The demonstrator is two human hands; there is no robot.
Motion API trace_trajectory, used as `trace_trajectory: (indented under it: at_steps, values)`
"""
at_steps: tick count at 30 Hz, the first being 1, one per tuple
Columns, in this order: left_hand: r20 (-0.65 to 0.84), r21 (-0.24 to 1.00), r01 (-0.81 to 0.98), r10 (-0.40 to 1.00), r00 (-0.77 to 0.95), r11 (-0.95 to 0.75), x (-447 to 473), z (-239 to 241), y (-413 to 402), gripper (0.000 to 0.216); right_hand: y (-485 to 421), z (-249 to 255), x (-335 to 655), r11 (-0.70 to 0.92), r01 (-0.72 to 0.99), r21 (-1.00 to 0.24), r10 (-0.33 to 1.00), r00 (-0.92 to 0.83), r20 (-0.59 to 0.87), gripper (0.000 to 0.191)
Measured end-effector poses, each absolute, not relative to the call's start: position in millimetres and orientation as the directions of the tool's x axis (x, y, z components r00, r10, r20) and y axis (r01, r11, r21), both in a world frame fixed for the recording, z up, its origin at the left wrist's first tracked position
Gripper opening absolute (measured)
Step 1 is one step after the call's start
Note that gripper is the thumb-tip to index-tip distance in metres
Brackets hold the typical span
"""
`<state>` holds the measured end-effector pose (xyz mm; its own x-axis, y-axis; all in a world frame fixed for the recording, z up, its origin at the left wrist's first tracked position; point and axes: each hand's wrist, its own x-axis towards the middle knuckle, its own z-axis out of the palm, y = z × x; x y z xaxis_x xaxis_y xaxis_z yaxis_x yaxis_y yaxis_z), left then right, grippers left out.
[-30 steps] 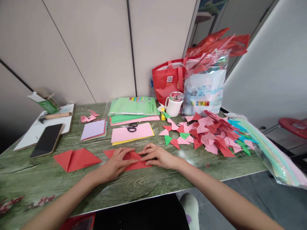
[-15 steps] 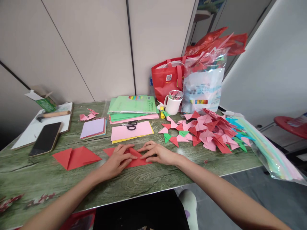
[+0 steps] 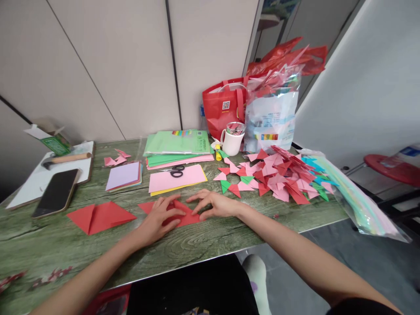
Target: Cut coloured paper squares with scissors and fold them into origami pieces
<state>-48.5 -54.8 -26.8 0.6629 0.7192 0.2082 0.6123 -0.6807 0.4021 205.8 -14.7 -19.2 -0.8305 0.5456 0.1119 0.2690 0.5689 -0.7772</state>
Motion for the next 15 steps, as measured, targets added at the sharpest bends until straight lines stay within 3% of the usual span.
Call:
trace_trajectory:
  at_steps: [15]
  values:
    - [0.205,0.378,0.622,0.717,0.666,-0.686,-46.6,-25.4,-55.1,0.022,-8.8,-21.5,209.2,0.589,0.256,-0.767,0.498,-0.862,0.095,0.027]
